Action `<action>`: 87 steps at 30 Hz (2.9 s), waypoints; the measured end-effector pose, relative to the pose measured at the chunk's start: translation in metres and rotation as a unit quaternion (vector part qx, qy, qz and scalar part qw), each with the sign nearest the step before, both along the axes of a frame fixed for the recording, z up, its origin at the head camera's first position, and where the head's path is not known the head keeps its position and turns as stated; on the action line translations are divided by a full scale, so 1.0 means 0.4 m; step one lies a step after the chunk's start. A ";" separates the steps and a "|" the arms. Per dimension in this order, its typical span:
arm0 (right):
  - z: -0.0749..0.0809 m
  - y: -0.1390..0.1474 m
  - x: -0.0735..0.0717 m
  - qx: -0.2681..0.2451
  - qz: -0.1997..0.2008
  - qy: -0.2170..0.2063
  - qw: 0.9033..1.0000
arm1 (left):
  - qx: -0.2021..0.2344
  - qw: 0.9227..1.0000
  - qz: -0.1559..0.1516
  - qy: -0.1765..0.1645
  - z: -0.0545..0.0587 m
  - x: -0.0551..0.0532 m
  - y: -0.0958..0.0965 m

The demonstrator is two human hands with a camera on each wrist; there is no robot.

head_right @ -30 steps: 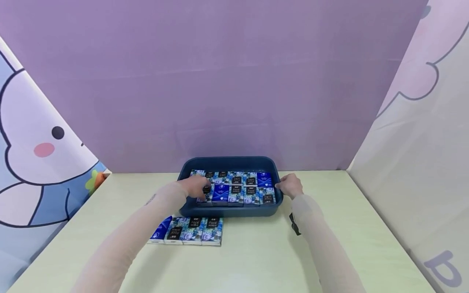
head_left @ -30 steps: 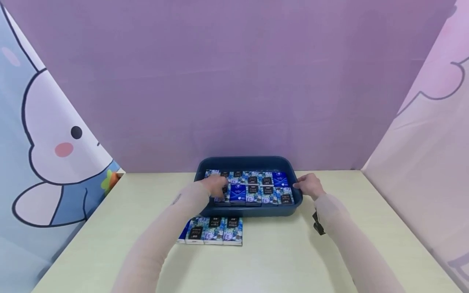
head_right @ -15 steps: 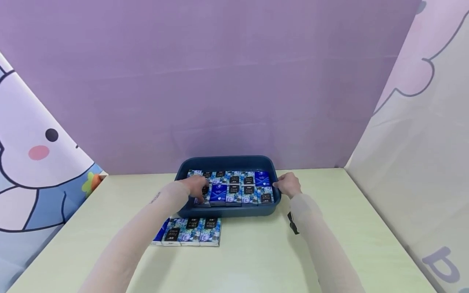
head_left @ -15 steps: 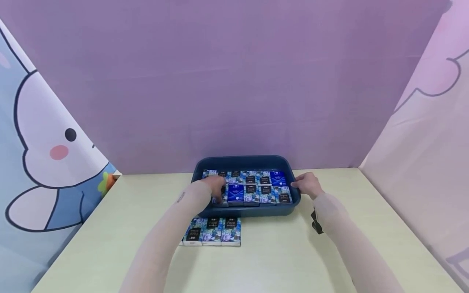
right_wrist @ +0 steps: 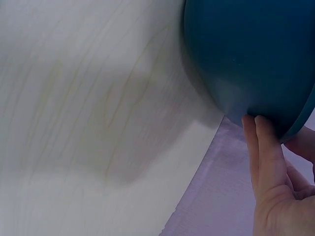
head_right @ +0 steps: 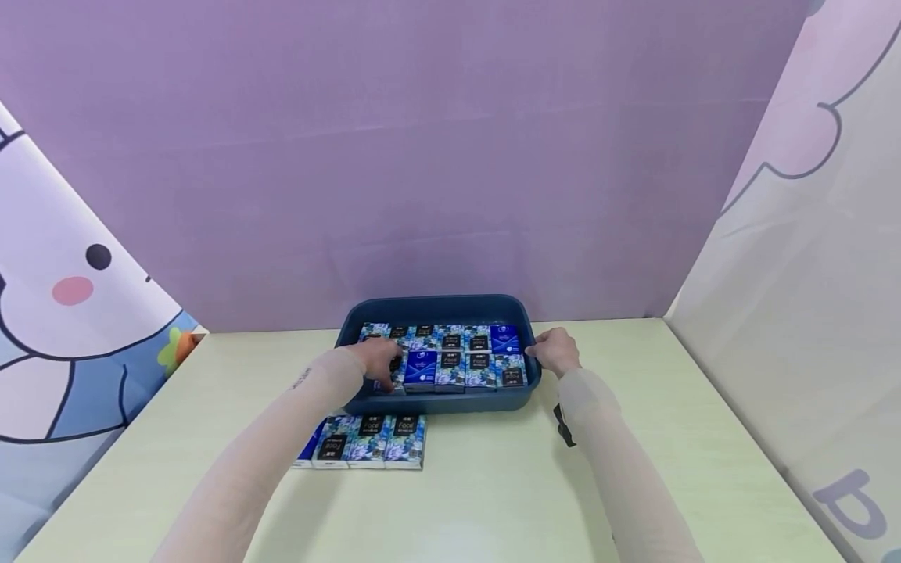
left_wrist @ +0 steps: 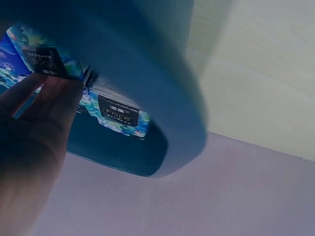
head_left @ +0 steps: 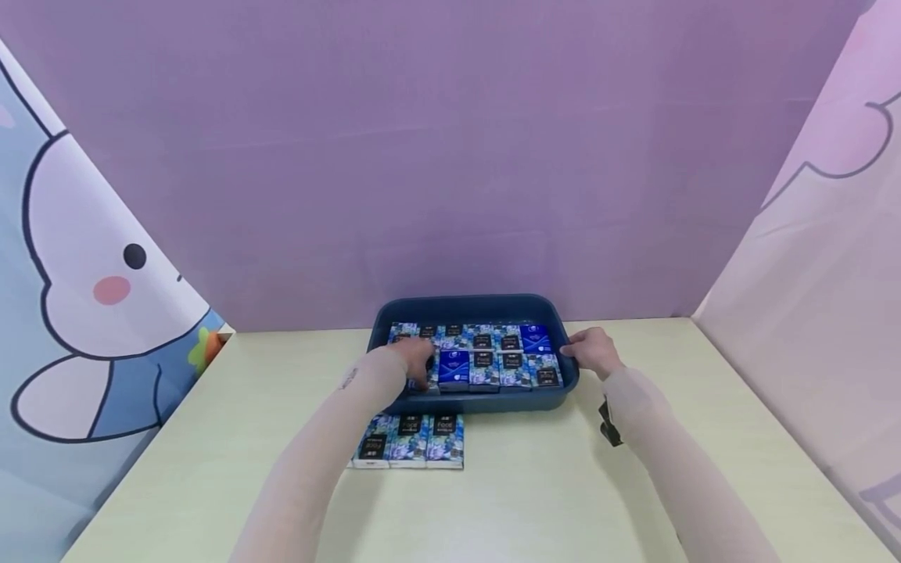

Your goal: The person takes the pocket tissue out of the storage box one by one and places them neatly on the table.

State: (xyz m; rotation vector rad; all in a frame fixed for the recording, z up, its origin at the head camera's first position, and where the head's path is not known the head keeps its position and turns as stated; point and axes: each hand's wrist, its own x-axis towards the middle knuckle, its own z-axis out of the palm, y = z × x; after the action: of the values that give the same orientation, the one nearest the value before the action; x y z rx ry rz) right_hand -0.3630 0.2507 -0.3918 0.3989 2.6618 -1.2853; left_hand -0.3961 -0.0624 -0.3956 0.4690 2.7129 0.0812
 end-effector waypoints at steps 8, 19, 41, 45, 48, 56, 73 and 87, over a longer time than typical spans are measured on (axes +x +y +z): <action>0.003 0.002 -0.003 0.004 -0.002 -0.001 1.000 | -0.012 1.000 -0.004 0.003 -0.006 0.004 0.008; 0.003 0.003 -0.003 0.000 -0.005 -0.007 1.000 | -0.022 1.000 -0.004 0.000 -0.024 -0.003 0.012; -0.003 0.007 -0.007 0.000 -0.005 -0.002 1.000 | -0.026 1.000 -0.001 -0.002 -0.013 0.005 0.003; -0.001 0.005 -0.010 -0.001 -0.004 -0.003 1.000 | -0.027 1.000 0.002 0.002 -0.008 0.014 -0.001; 0.001 0.003 -0.007 0.003 -0.006 0.001 1.000 | -0.033 0.999 -0.001 0.005 -0.007 0.014 -0.002; 0.002 0.001 -0.001 0.004 -0.005 0.004 1.000 | -0.048 0.999 -0.024 0.012 0.010 0.017 -0.004; 0.001 0.002 0.002 -0.003 -0.004 0.003 1.000 | -0.052 0.998 -0.029 0.022 0.130 0.075 0.014; -0.002 0.008 0.002 -0.008 0.007 0.004 1.000 | -0.067 0.991 -0.094 0.065 0.180 0.165 0.060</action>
State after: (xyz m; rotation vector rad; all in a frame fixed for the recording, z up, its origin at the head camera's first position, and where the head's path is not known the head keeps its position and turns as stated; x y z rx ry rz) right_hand -0.3620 0.2539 -0.3924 0.3733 2.6548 -1.3057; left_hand -0.3303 -0.0385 -0.3234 0.7078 2.7619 -0.1887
